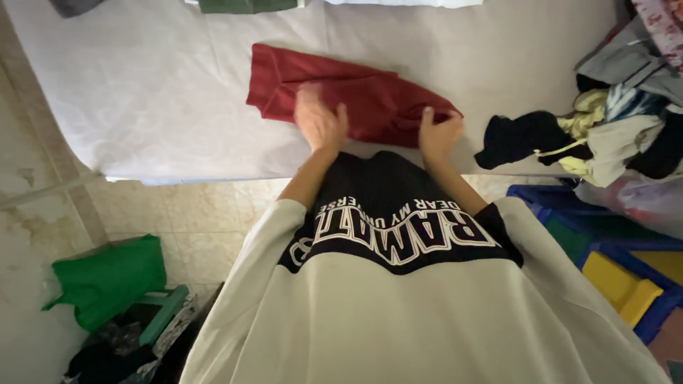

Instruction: Folding various pieces of laundry on a bed.

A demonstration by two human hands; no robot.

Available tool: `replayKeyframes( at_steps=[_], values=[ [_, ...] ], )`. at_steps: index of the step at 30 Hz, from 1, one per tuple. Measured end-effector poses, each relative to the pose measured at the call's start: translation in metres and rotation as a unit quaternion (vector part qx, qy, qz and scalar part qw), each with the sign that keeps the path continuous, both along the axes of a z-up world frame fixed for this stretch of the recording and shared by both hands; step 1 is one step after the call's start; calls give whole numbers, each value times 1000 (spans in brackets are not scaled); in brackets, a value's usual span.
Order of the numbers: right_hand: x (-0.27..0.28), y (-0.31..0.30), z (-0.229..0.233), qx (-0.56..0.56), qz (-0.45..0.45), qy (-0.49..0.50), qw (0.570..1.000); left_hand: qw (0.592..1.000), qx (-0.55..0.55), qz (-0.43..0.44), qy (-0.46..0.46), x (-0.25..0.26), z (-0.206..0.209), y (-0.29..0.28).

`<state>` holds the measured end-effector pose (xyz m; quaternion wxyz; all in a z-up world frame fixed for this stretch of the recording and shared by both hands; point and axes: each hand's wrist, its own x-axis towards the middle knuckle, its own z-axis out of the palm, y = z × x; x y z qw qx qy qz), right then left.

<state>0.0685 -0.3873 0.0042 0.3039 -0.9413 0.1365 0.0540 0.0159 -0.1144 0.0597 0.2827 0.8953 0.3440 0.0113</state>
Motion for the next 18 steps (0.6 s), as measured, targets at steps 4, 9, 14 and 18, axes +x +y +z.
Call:
replayKeyframes(
  at_steps=[4,9,14,18],
  values=[
    [18,-52,-24,-139,-157,178,961,901,84,-421,57,-18,-56,-40],
    [25,-43,26,308,-260,315,859,861,119,-475,139,-7,-40,-73],
    [18,10,71,538,-187,328,754,874,33,-441,201,15,45,-68],
    [2,92,99,508,-28,249,824,924,-331,-190,1,-15,-43,-55]
  ],
)
